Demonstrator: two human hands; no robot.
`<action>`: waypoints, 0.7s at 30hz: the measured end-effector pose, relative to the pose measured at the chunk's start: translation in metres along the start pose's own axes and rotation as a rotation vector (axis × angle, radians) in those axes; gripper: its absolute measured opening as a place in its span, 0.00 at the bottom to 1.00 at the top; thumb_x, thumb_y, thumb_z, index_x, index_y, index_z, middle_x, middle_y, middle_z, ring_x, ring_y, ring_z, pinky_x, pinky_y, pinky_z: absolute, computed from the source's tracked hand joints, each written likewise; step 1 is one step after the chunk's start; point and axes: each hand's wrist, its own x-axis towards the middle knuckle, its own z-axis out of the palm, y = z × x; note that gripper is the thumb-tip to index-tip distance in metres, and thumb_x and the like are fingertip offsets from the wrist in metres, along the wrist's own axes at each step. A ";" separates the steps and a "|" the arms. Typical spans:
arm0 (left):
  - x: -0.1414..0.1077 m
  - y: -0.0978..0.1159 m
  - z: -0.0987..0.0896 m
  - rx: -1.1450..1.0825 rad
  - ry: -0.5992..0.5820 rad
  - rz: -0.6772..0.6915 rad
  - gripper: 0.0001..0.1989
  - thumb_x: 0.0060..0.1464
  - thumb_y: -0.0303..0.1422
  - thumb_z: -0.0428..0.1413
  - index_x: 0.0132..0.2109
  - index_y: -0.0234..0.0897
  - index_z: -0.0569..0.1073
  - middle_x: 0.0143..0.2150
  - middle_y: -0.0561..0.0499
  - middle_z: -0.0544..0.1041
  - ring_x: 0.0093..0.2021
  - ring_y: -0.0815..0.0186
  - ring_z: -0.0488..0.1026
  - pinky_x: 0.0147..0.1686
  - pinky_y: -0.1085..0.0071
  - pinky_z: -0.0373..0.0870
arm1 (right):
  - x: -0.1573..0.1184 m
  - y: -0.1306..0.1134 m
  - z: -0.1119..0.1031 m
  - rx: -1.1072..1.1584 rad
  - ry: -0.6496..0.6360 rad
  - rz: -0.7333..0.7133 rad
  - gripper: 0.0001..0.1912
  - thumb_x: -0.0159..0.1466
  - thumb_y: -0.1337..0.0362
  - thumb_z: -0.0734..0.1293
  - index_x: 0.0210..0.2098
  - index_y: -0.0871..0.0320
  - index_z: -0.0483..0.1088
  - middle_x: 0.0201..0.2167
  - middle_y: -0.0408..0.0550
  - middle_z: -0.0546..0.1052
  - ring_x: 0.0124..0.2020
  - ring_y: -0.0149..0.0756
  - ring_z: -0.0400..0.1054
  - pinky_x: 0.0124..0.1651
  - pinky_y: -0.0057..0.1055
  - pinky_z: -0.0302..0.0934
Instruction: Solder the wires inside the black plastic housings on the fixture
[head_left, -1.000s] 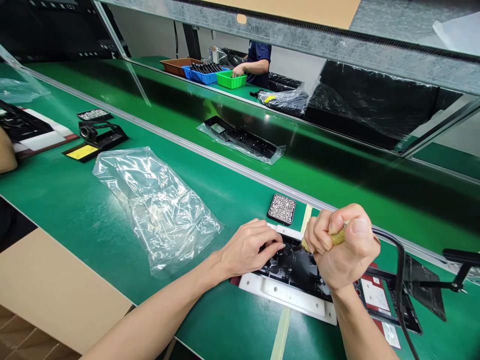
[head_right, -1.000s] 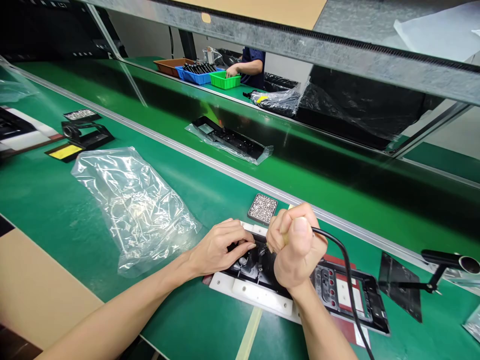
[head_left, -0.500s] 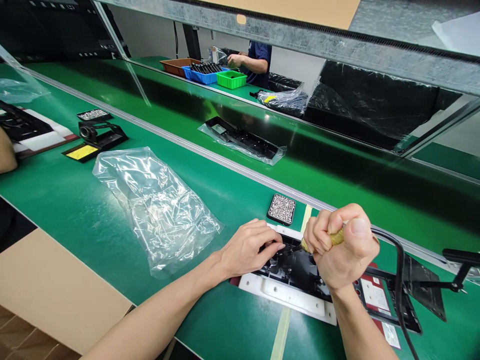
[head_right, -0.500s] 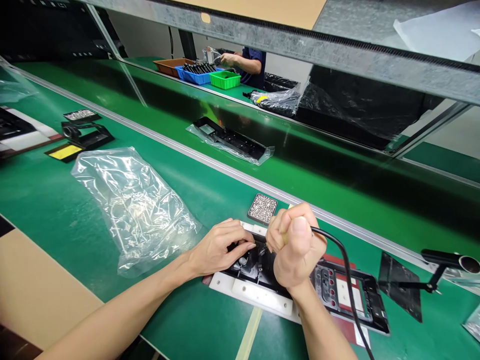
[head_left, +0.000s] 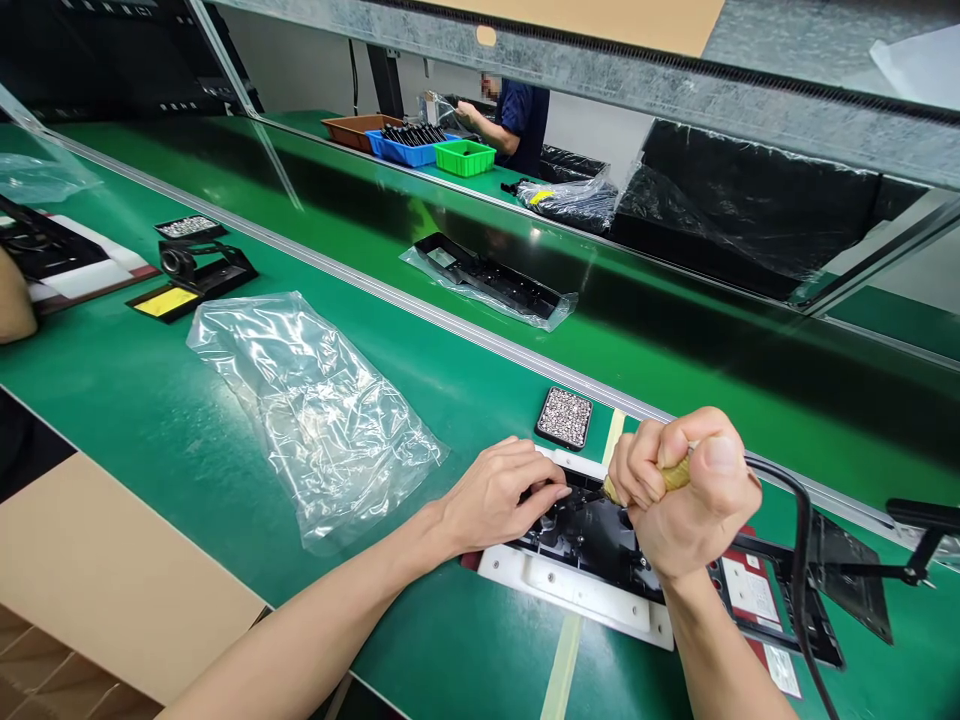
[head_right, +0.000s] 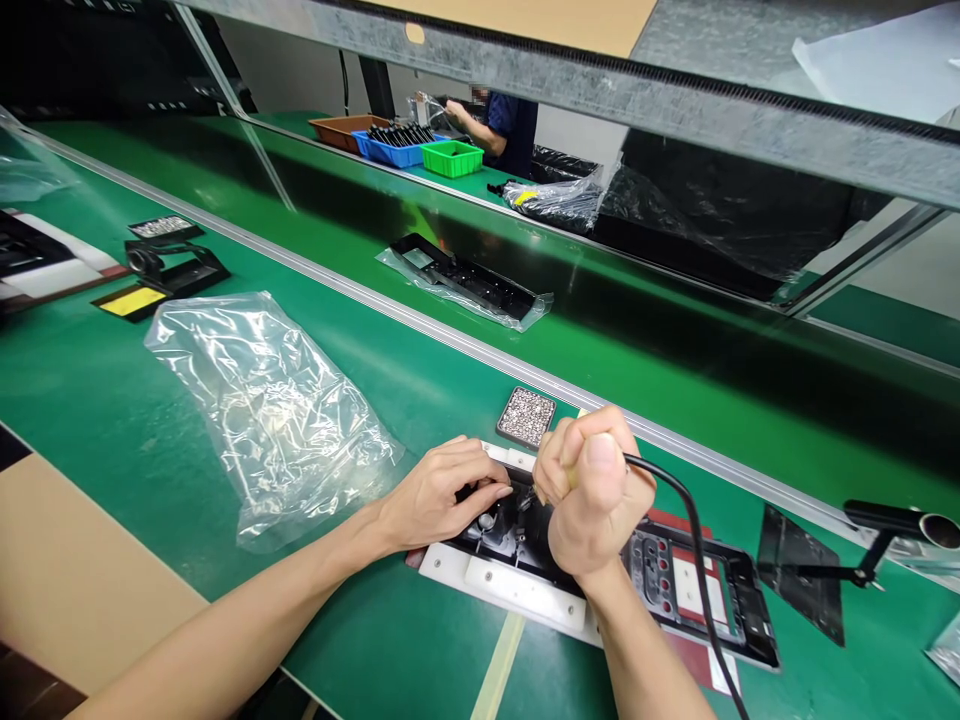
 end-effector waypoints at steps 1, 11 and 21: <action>0.000 0.000 0.000 0.000 0.000 0.001 0.06 0.68 0.31 0.56 0.41 0.36 0.73 0.34 0.53 0.77 0.34 0.66 0.71 0.40 0.66 0.60 | 0.000 0.000 0.000 0.004 0.003 0.001 0.18 0.66 0.54 0.65 0.24 0.56 0.60 0.13 0.35 0.53 0.12 0.23 0.45 0.14 0.21 0.44; 0.000 0.000 0.000 -0.001 -0.007 -0.005 0.06 0.69 0.32 0.55 0.41 0.36 0.74 0.34 0.52 0.78 0.35 0.65 0.71 0.40 0.65 0.61 | 0.001 0.000 0.001 0.017 0.004 0.009 0.19 0.65 0.53 0.66 0.24 0.56 0.60 0.12 0.35 0.54 0.12 0.24 0.44 0.13 0.22 0.43; 0.001 0.001 0.001 0.009 -0.007 -0.003 0.06 0.69 0.32 0.55 0.41 0.36 0.74 0.32 0.53 0.76 0.34 0.66 0.71 0.40 0.65 0.61 | 0.001 0.000 0.000 -0.001 -0.003 -0.007 0.19 0.66 0.53 0.65 0.24 0.56 0.60 0.12 0.35 0.54 0.12 0.23 0.45 0.14 0.21 0.44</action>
